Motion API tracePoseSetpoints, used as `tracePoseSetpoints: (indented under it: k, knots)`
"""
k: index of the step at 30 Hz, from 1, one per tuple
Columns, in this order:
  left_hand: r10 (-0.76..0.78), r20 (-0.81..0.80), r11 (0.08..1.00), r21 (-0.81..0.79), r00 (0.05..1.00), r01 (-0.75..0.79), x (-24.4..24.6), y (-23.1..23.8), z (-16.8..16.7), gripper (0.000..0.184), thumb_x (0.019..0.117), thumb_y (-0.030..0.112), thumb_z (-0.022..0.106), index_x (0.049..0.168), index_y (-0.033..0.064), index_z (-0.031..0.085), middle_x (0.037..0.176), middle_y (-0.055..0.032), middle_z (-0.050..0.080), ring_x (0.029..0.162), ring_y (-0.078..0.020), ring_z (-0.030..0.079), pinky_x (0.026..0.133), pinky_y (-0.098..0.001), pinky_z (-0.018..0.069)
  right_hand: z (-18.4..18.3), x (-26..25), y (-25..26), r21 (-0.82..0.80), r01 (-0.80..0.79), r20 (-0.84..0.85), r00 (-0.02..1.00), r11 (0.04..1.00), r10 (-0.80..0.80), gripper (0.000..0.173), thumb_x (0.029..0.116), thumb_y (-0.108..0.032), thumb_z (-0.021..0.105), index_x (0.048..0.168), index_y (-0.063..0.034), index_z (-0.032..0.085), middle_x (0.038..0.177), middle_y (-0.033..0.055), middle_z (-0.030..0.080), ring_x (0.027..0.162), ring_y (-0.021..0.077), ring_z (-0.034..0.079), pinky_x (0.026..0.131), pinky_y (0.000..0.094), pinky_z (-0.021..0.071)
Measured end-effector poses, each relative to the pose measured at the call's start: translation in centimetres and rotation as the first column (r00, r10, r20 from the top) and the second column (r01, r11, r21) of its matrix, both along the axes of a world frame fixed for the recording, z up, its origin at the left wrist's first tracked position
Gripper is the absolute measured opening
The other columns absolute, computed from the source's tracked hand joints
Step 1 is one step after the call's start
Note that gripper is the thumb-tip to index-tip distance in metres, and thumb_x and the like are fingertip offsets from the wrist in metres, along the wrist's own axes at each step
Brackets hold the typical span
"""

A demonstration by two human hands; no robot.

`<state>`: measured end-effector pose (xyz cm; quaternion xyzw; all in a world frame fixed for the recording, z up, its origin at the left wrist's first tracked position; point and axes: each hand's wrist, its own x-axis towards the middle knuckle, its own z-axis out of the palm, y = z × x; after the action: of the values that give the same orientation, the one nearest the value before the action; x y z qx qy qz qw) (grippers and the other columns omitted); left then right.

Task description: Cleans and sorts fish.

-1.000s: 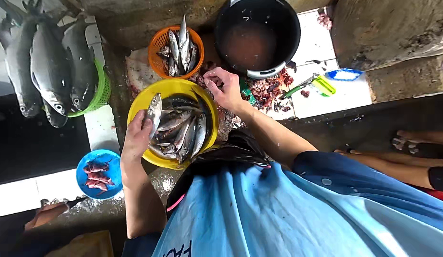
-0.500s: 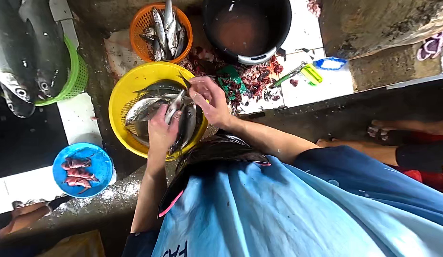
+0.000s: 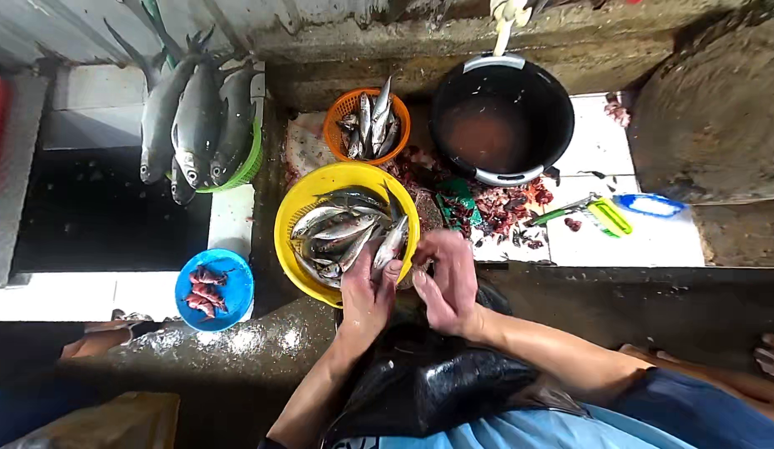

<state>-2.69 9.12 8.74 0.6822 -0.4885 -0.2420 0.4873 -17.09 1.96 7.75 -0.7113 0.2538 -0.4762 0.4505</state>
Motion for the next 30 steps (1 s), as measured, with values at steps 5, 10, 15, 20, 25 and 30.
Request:
tracePoseSetpoints:
  k: [5,10,15,20,25,30]
  knots:
    - [-0.089,0.391,0.994,0.097,0.916,0.056,1.6,-1.4,-2.8,0.042,0.1006,0.047,0.06,0.127,0.0166,0.072,0.108,-0.0089,0.074,0.088,-0.0221,0.073,0.073,-0.0451,0.0617,-0.4,-0.2,-4.7,0.421,-0.102,-0.152,0.972,0.901,0.181,0.025,0.1004,-0.025,0.06,0.117,-0.0078,0.069,0.08,0.0032,0.069,0.058,0.0119,0.06,0.055,0.0315,0.0538]
    - [-0.152,0.499,0.981,0.178,0.853,0.071,1.4,-2.3,-4.1,0.036,0.1012,0.043,0.06,0.125,0.0184,0.071,0.101,-0.0092,0.073,0.08,-0.0261,0.073,0.066,-0.0479,0.0602,-1.3,-1.5,-6.6,0.526,-0.127,-0.171,0.953,0.841,0.251,0.019,0.0908,-0.011,0.064,0.105,-0.0079,0.076,0.084,0.0047,0.073,0.059,0.012,0.063,0.054,0.0301,0.0548]
    - [-0.237,0.437,0.938,0.336,0.868,0.087,0.0,-3.1,-4.7,0.034,0.1021,0.038,0.055,0.128,0.0209,0.07,0.104,-0.0111,0.074,0.087,-0.0304,0.073,0.073,-0.0527,0.0593,-3.3,-1.9,-8.3,0.454,0.012,-0.418,0.886,0.891,0.201,0.015,0.0854,-0.013,0.066,0.095,-0.0129,0.078,0.084,0.0012,0.075,0.065,0.0117,0.068,0.058,0.0337,0.0573]
    - [-0.206,0.212,0.897,0.432,0.955,0.097,-0.6,-3.7,-5.0,0.052,0.1028,0.057,0.051,0.118,0.0111,0.07,0.092,-0.0103,0.074,0.088,-0.0283,0.073,0.079,-0.0529,0.0581,-4.8,-1.4,-8.2,0.041,0.18,-0.593,0.796,0.983,-0.121,0.034,0.0896,-0.023,0.072,0.122,-0.0138,0.066,0.081,-0.0015,0.075,0.069,0.0114,0.071,0.068,0.0379,0.0609]
    - [-0.139,0.269,0.927,0.374,0.953,0.03,-1.0,-3.5,-5.4,0.056,0.1044,0.056,0.046,0.109,0.0062,0.071,0.082,-0.0115,0.071,0.078,-0.0288,0.072,0.07,-0.0513,0.0585,-6.5,-0.6,-6.5,-0.221,0.073,-0.531,0.827,0.973,-0.183,0.021,0.0978,-0.009,0.058,0.106,-0.0087,0.078,0.101,0.0116,0.074,0.091,0.0227,0.073,0.081,0.0399,0.0611]
    - [-0.146,0.211,0.936,0.346,0.967,0.066,-0.7,-3.5,-5.4,0.057,0.1061,0.054,0.044,0.111,0.0032,0.07,0.083,-0.0133,0.071,0.079,-0.0301,0.072,0.072,-0.0527,0.0585,-6.4,0.0,-5.1,0.283,0.021,-0.208,0.977,0.959,0.04,0.029,0.1031,-0.013,0.048,0.109,-0.0015,0.074,0.127,0.0122,0.061,0.115,0.016,0.059,0.096,0.0312,0.0539]
